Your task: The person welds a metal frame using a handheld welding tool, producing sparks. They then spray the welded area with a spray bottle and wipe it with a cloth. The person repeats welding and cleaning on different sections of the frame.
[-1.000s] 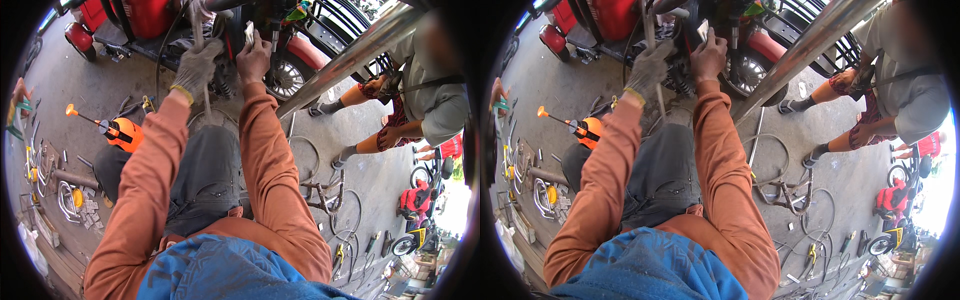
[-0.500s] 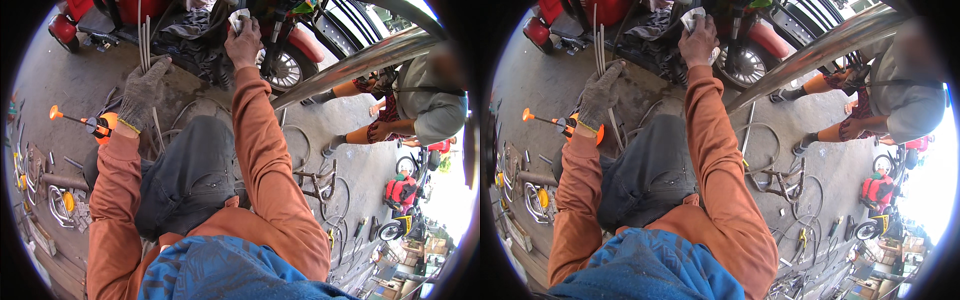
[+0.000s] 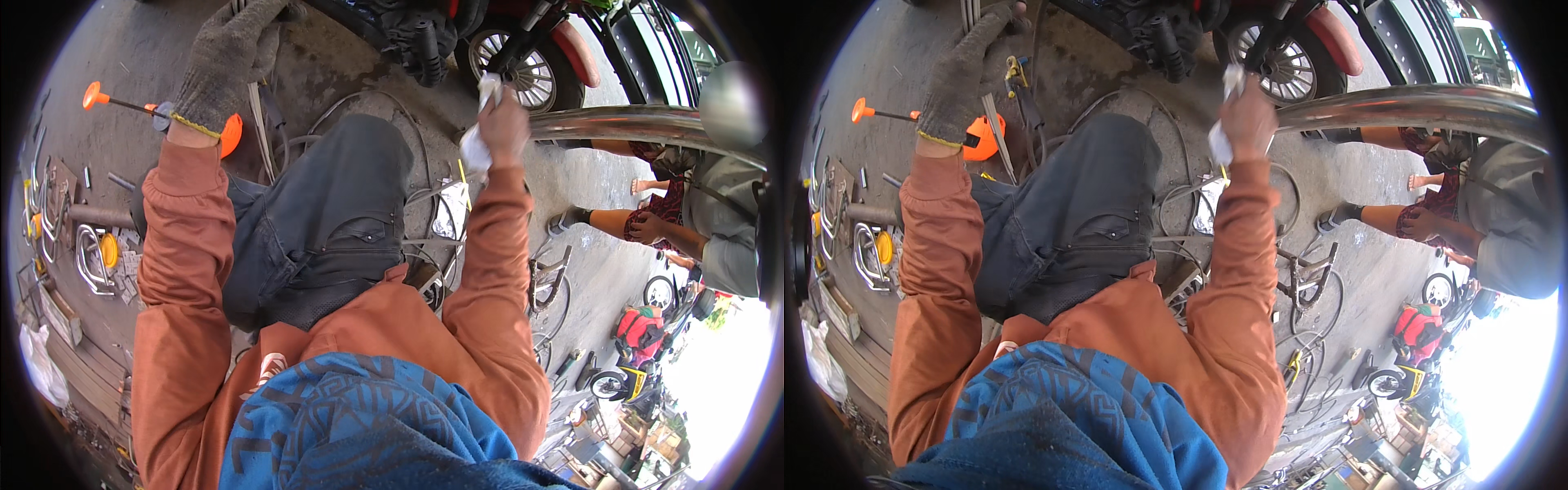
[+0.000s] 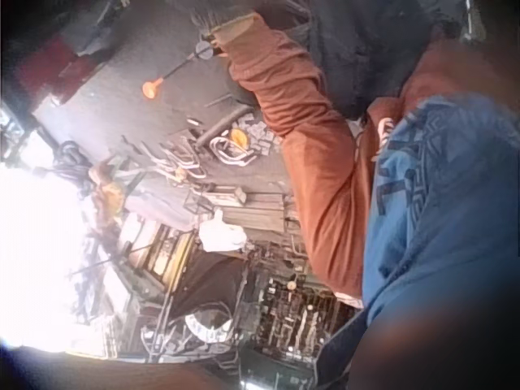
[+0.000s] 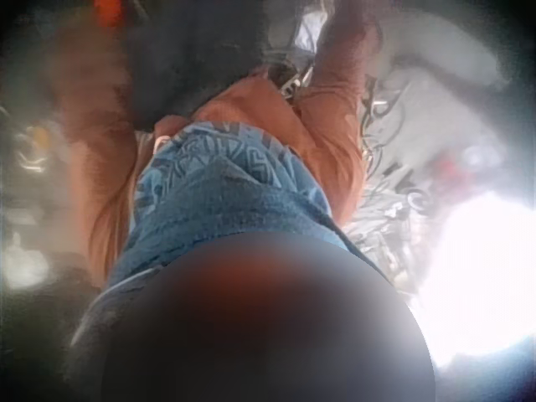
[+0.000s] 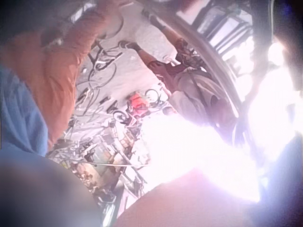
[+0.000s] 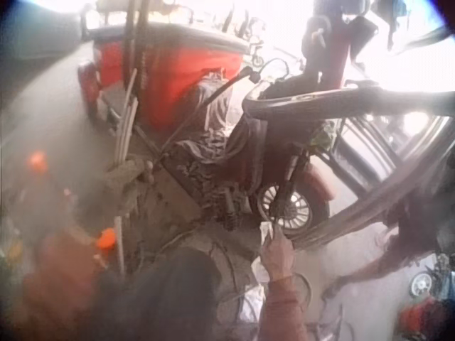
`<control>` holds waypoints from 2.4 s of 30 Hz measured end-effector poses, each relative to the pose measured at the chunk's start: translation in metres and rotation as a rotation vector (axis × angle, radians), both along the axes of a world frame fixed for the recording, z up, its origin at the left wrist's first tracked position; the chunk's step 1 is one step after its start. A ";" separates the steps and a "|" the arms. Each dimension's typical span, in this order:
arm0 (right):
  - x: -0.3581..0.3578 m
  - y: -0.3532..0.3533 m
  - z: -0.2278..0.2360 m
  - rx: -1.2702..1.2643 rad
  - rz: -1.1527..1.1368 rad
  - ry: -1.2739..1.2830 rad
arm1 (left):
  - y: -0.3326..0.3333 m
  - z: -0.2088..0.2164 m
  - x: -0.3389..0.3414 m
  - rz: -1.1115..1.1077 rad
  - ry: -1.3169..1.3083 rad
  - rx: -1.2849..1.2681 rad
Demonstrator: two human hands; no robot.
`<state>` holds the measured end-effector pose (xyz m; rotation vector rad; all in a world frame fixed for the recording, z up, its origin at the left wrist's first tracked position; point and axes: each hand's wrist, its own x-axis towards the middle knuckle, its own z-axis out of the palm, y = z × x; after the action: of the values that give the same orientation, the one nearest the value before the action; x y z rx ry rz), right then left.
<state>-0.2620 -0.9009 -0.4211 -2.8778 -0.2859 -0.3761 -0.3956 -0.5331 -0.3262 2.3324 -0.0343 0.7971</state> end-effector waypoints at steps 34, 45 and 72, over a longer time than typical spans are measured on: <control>0.132 0.074 0.096 1.266 -0.043 -0.542 | -0.113 -0.004 0.108 -0.406 0.247 -1.634; 0.203 0.115 0.137 0.943 0.239 -0.433 | -0.150 -0.053 0.182 -0.039 0.109 -0.298; 0.303 0.128 0.094 0.039 0.290 -0.521 | -0.155 -0.045 0.244 0.051 0.302 0.239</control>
<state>0.0415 -0.7729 -0.3267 -2.5955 -0.7584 -1.0526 -0.1517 -0.6877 -0.3708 2.6673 0.0650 0.4775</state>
